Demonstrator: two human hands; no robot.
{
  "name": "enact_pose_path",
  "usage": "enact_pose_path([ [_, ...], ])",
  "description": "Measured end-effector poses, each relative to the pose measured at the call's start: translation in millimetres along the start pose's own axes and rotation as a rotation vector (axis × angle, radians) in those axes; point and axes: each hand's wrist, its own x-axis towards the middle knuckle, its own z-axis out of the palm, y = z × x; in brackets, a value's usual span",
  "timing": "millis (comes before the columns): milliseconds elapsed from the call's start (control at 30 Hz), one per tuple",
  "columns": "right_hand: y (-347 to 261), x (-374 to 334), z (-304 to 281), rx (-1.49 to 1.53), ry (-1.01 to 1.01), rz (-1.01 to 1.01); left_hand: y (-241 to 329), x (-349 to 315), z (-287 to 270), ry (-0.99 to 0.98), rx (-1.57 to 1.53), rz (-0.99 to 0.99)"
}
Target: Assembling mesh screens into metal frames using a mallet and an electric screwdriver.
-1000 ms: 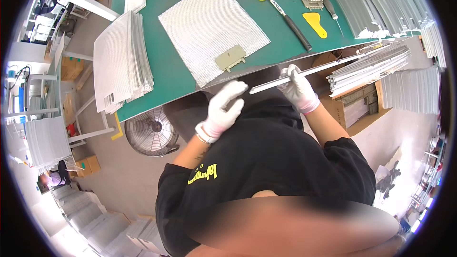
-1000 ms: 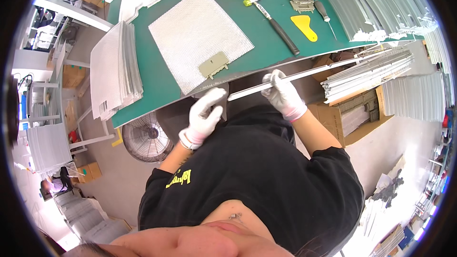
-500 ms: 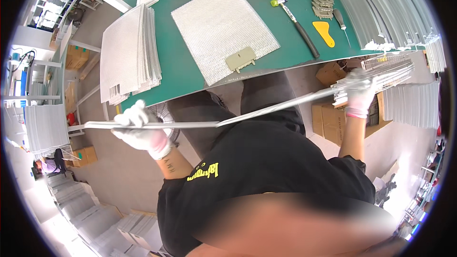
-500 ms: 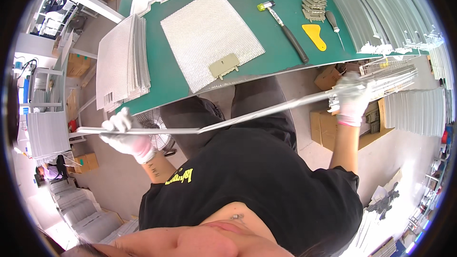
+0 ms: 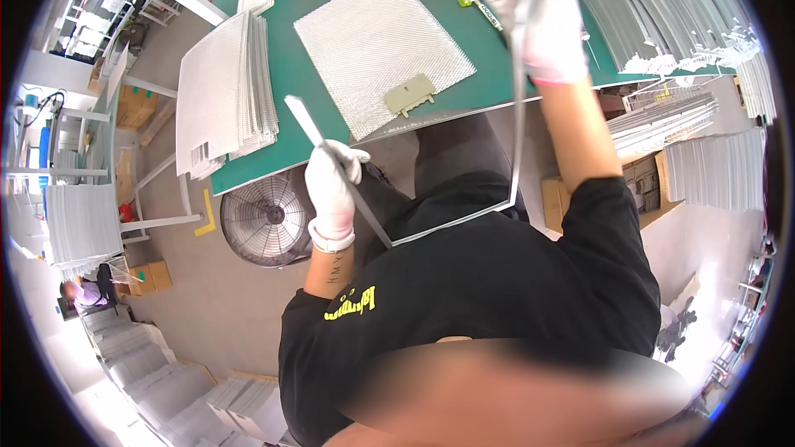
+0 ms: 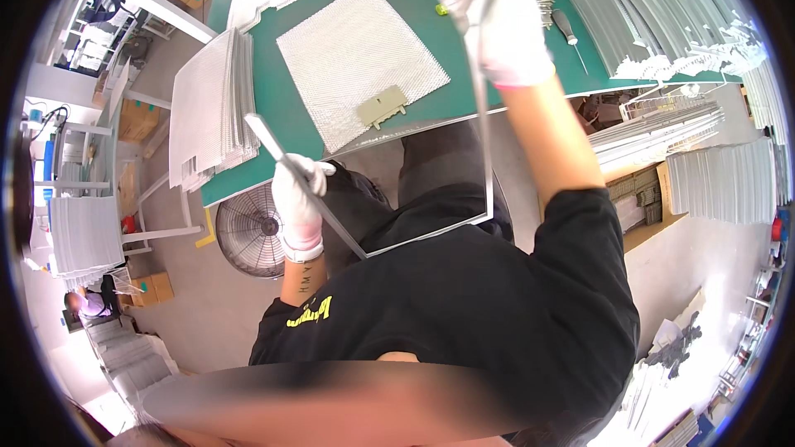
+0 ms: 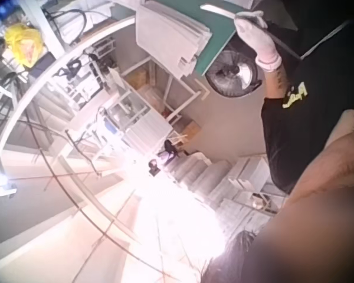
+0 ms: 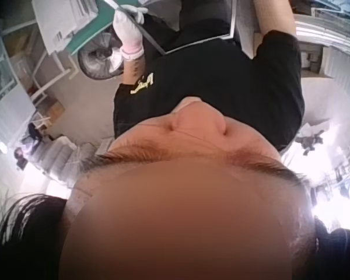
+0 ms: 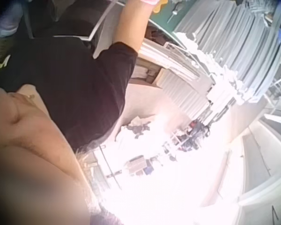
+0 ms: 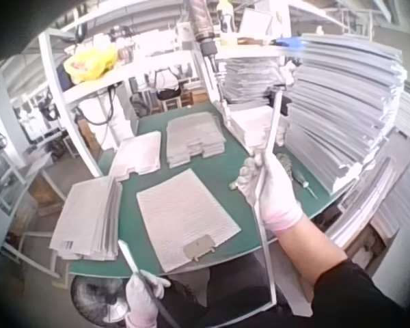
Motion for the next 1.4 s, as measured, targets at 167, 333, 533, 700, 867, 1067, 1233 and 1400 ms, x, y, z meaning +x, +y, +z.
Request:
enact_pose_path([
  [167, 81, 19, -66, 0.126, 0.332, 0.221, -28, 5, -12, 0.107, 0.244, -0.074],
  [333, 93, 9, -90, -0.74, 0.254, 0.344, -18, 51, 13, 0.142, 1.164, 0.556],
  [533, 110, -4, -110, -1.333, 0.042, 0.269, -71, 156, -7, 0.156, 1.444, 0.152],
  [700, 109, -6, -80, -1.45, 0.066, 0.522, -77, 192, -30, 0.121, 0.694, -0.096],
  [867, 103, -6, -90, -1.415, -0.053, 0.448, -66, 200, -55, 0.167, 0.046, -0.323],
  [1067, 77, -40, -77, -1.582, -0.194, 0.222, -32, 85, 45, -0.056, 0.707, 0.349],
  [1233, 64, -76, -57, -1.551, -0.187, 0.491, -93, -3, 70, -0.107, -0.368, -0.924],
  [1400, 54, -131, -34, -1.332, -0.07, 0.36, -113, -12, 99, 0.071, -0.651, -0.63],
])
